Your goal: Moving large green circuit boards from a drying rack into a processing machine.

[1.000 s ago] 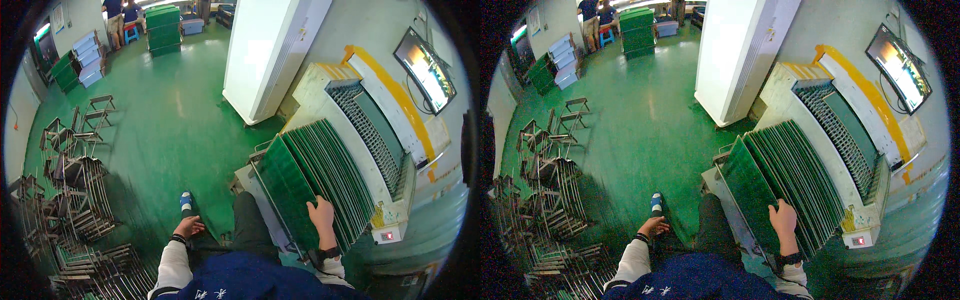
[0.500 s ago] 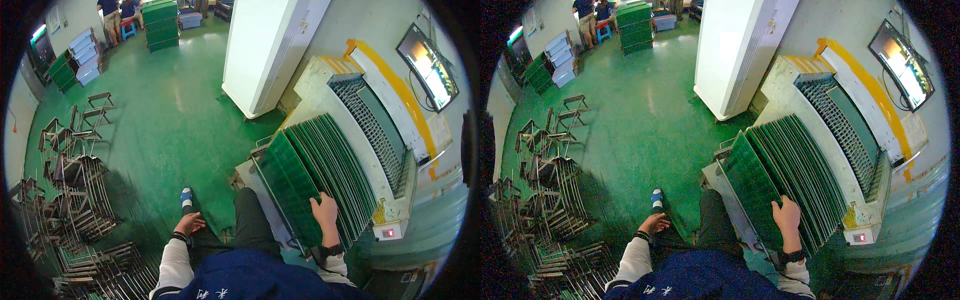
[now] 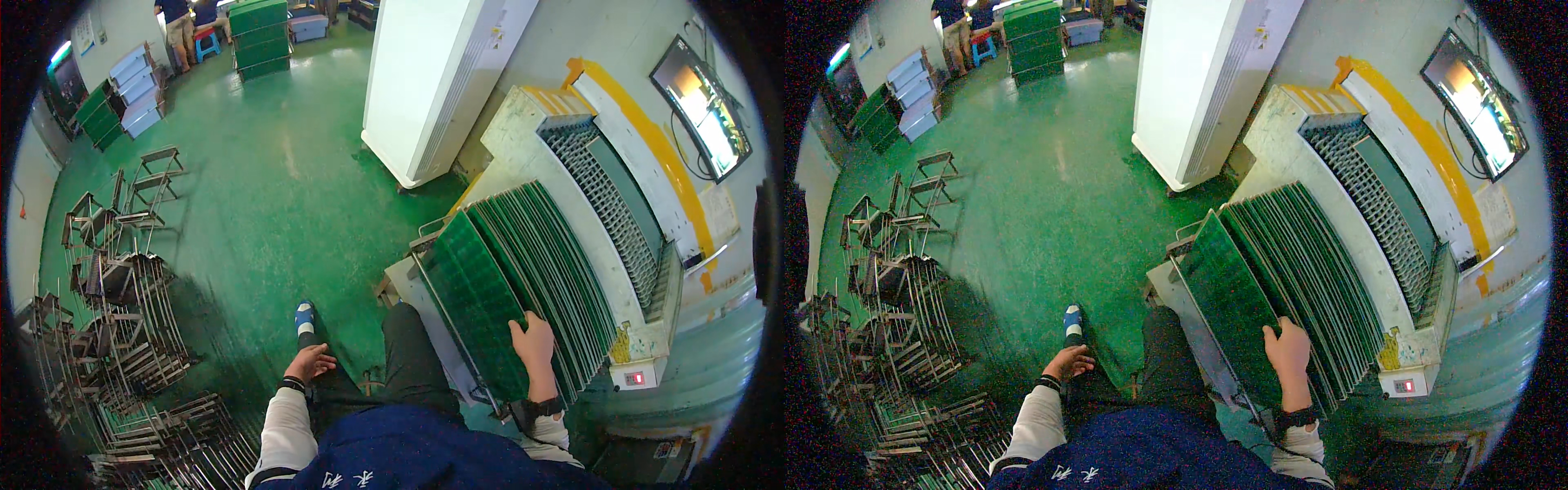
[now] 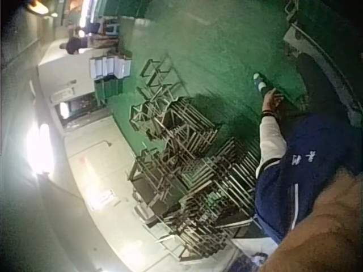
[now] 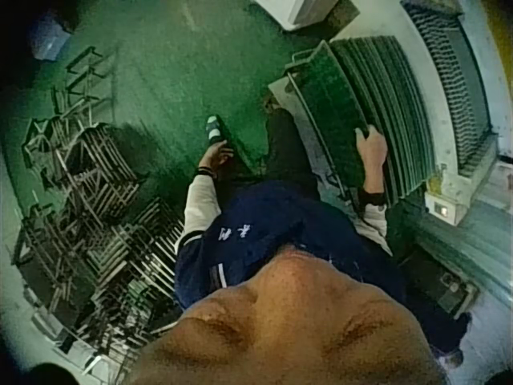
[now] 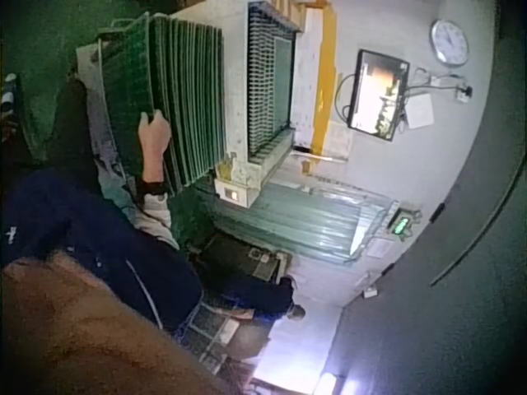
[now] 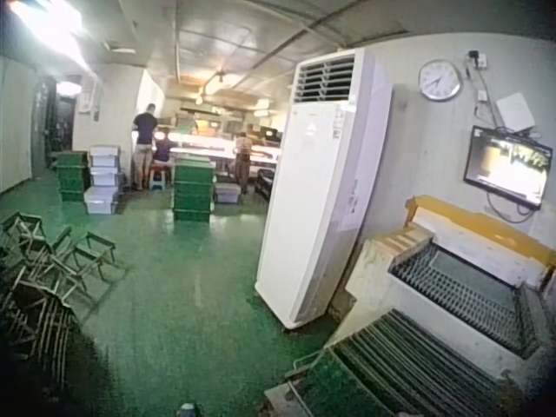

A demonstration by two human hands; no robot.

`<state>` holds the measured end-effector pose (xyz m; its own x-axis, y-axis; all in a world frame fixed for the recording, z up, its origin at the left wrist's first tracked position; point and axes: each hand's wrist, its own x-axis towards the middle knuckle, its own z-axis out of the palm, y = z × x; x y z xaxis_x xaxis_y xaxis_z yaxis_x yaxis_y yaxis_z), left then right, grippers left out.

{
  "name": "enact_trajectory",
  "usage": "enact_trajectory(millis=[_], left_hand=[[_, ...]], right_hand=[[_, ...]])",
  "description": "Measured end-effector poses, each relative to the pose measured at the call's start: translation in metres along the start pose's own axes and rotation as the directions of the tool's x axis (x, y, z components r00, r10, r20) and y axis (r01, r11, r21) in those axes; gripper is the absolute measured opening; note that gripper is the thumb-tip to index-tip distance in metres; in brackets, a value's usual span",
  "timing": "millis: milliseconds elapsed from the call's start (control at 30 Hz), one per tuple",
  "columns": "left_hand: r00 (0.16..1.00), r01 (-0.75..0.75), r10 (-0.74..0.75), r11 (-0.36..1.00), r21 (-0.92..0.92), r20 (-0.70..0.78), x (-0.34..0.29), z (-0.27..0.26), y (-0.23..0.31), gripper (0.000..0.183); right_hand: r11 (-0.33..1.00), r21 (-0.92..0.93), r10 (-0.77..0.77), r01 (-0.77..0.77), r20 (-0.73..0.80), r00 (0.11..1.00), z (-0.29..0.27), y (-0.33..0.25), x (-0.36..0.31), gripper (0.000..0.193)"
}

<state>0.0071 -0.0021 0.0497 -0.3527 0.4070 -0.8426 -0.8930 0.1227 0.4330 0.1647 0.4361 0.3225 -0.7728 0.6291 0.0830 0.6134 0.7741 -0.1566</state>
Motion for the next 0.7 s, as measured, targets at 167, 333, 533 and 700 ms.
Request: enact_trajectory(millis=[167,333,533,700], left_hand=[[1.000,-0.005,0.006,1.000,-0.026,0.023,0.0007,-0.0005,0.0003,0.046],[1.000,-0.009,0.009,1.000,-0.020,0.005,0.0018,-0.0002,0.0000,0.046],[0.999,-0.031,0.032,0.999,-0.035,0.018,0.0039,-0.0032,-0.0027,0.045],[1.000,-0.020,0.020,0.999,-0.025,0.013,0.0098,-0.0066,-0.0056,0.044]], right_hand=[[1.000,0.004,0.001,-0.001,0.022,1.000,0.0002,0.0018,0.0001,0.040],[1.000,0.017,0.006,-0.006,-0.012,1.000,0.0024,0.0014,0.0000,0.040],[0.998,0.043,0.048,-0.049,0.012,0.999,0.0001,-0.0008,0.0008,0.041],[0.999,0.032,0.029,-0.028,-0.037,0.999,-0.0001,-0.0023,0.0011,0.042]])
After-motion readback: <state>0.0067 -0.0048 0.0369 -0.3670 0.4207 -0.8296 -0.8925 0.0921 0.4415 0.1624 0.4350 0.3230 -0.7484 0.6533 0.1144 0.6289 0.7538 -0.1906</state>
